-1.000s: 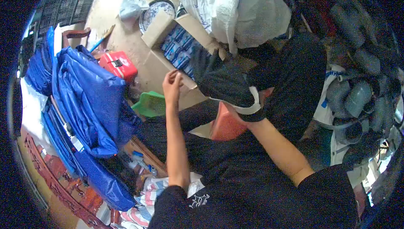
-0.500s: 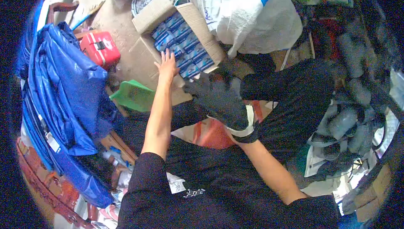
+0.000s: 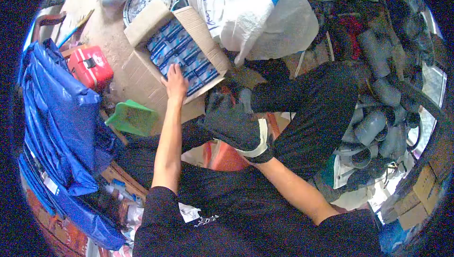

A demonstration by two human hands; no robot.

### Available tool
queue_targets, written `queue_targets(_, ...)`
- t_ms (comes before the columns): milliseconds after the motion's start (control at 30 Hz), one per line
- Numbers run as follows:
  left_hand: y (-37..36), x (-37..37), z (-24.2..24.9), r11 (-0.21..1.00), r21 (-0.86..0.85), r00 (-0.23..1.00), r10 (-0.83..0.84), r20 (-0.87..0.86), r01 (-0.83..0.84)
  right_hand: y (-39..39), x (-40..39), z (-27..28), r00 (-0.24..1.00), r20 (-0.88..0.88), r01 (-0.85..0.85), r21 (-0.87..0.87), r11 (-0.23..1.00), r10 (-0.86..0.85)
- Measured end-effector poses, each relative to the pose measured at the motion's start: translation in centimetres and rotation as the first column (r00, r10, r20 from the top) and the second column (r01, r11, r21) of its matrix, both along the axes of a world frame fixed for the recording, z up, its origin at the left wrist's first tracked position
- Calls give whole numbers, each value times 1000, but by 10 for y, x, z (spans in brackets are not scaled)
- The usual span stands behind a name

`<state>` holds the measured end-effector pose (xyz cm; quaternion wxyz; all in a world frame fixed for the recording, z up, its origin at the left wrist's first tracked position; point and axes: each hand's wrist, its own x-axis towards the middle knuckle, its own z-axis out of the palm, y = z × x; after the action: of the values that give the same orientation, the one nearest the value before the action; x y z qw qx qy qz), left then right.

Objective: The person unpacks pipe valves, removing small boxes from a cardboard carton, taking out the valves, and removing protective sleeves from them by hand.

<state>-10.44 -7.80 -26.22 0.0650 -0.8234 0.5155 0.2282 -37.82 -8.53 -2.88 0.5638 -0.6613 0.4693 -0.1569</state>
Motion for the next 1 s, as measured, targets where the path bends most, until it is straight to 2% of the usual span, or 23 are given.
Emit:
queue_targets(67,-13,11,4,998,-1,998,67,-4,-67,-17,7,14,995,-7,-97,-134,986,97)
queue_targets(100,-13,21,-5,998,63,1000,6,8,-6,-13,6,12,997,-33,-73,-151,986,69)
queue_targets(133,-11,24,-9,998,56,1000,-12,21,11,-12,8,10,997,-57,-52,-175,983,43)
queue_targets(200,-13,24,-10,998,49,999,-29,30,27,-16,15,19,999,41,6,8,1000,-6)
queue_targets(267,-13,21,-3,998,54,999,-42,12,42,-20,20,25,974,149,124,279,952,-170)
queue_targets(333,-8,22,-9,995,26,995,-100,28,99,-19,19,26,942,197,174,403,899,-271)
queue_targets(367,-5,22,-13,992,13,991,-128,36,127,-16,18,23,936,213,181,392,902,-280)
queue_targets(400,-6,23,-11,995,-12,994,-98,-41,97,-13,14,19,954,195,158,320,934,-228)
queue_targets(467,-8,29,-7,998,-53,981,-39,-190,30,-8,4,9,992,98,64,106,992,-75)
queue_targets(533,-11,33,3,997,-67,980,-40,-193,27,-7,1,6,1000,30,9,-61,998,-7)
queue_targets(567,-13,34,9,997,-75,981,-38,-193,24,-8,4,6,998,58,39,-97,995,-33)
queue_targets(600,-15,36,8,996,30,987,-74,-141,79,-9,5,7,997,64,47,-122,991,-40)
queue_targets(633,-16,37,7,996,52,985,-59,-164,68,-11,6,8,997,69,56,-147,987,-47)
queue_targets(667,-15,38,8,996,75,982,-42,-187,57,-12,6,10,998,51,41,-155,987,-34)
queue_targets(733,-15,38,9,996,90,982,-13,-190,31,-13,7,13,993,89,81,-38,996,-78)
queue_targets(767,-13,36,9,996,85,984,-3,-176,18,-11,9,15,981,132,130,95,987,-142)
queue_targets(833,-9,29,11,997,83,988,21,-151,-9,-10,6,15,977,146,130,180,975,-157)
queue_targets(867,-8,26,10,995,92,986,52,-158,-37,-9,3,14,986,126,89,137,987,-106)
queue_targets(967,-2,35,-5,995,-19,958,90,-273,-99,-14,6,13,989,147,-21,-53,998,29)
queue_targets(1000,-2,38,-5,996,-70,963,38,-267,-59,-15,5,11,988,155,-10,-54,998,18)
